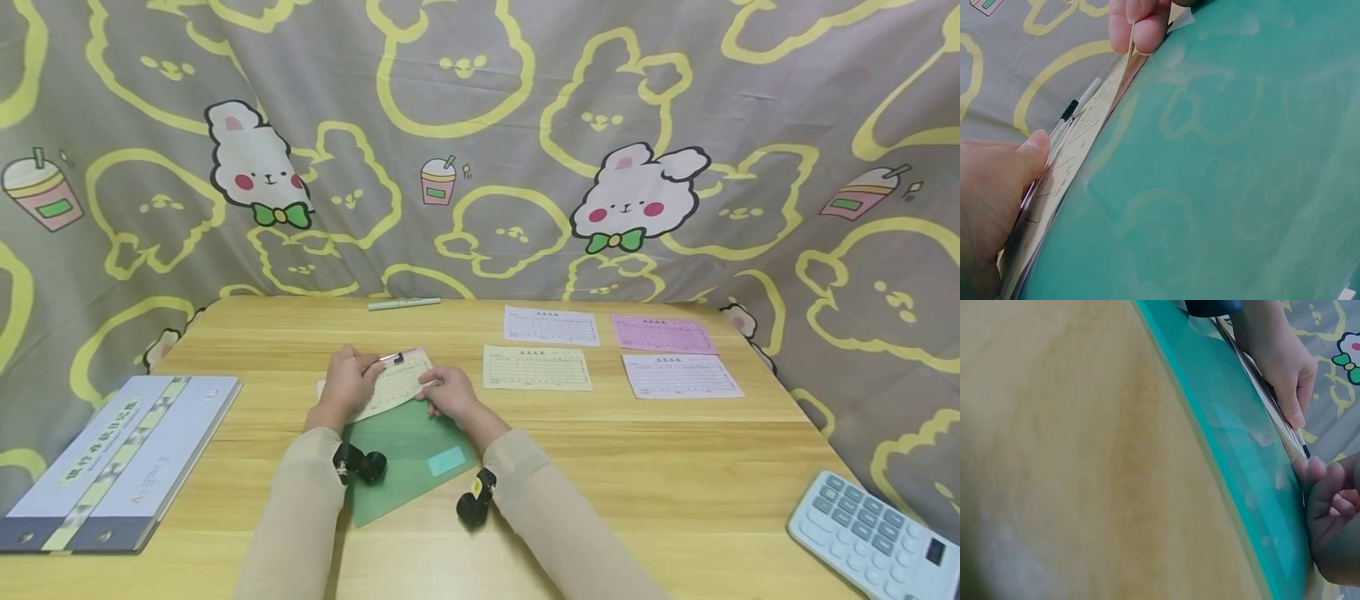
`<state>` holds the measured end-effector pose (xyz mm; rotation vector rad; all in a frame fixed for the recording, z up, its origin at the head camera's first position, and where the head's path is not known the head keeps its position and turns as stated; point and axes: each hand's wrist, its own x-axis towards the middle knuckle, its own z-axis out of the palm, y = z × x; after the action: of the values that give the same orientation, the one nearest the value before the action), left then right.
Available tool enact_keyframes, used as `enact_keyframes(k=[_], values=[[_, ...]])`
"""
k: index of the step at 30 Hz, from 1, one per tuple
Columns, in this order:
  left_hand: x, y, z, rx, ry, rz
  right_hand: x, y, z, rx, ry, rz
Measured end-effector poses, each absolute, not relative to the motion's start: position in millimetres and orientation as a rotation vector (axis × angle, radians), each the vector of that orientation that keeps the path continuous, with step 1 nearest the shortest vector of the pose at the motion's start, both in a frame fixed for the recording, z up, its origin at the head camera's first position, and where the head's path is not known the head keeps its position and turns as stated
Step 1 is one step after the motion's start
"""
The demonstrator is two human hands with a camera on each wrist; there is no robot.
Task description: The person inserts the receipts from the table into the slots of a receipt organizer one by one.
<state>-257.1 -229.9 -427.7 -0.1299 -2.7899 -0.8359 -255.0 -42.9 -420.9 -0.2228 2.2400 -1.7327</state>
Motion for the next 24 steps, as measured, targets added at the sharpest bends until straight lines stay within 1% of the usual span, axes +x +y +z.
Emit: enact_keyframes(k=[12, 24], values=[[-257.8, -230.5, -429.9, -0.113, -2.792, -0.843, -253.9, -46.8, -419.7, -0.108, 2.279, -1.770], [-256.9, -230.5, -428.9, -0.116, -2.805, -0.841, -251.5, -48.0, -418.1, -0.051, 2.293, -1.802]])
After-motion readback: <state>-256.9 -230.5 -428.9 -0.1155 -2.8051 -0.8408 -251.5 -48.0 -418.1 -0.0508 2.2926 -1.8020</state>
